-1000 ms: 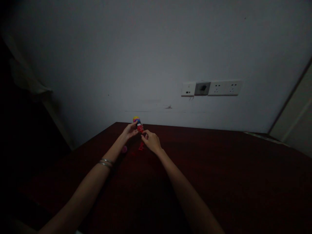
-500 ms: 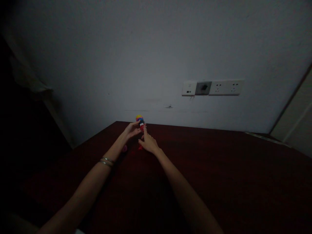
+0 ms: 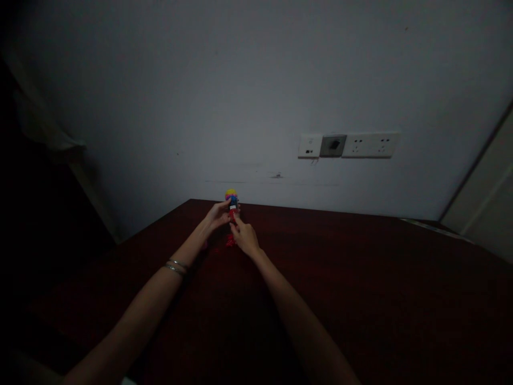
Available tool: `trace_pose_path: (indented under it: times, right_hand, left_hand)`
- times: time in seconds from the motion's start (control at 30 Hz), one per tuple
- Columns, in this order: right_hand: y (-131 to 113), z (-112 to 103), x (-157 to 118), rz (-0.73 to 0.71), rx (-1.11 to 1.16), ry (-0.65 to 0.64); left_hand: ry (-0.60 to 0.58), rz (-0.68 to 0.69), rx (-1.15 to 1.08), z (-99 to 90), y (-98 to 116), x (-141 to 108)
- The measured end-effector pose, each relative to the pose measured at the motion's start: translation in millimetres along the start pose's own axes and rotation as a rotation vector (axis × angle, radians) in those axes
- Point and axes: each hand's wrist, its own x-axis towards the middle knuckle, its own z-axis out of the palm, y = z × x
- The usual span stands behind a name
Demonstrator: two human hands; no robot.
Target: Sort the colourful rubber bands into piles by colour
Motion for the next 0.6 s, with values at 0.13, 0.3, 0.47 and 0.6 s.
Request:
trace_pose_path:
  times: [0.13, 0.3, 0.47, 0.6]
  right_hand:
    - [-3.6, -2.7, -0.4, 0.032, -0.046, 0.123]
    - [-6.3, -3.3, -1.3, 0.03, -0.071, 0.192]
    - [-5.7, -3.3, 0.4, 0.004, -0.082, 0.202]
    - [-5.7, -2.6, 0.6, -0.001, -0.103, 0.214]
  left_hand:
    - [-0.023, 0.005, 0.016, 3.8, -1.7, 0.9]
    - [-0.019, 0.027, 0.033, 4.2, -0.5, 0.8]
    - [0.027, 0.031, 0.056, 1.2, 1.0, 0.7]
    - [0.086, 0.042, 0.053, 0.9, 2.6, 1.0]
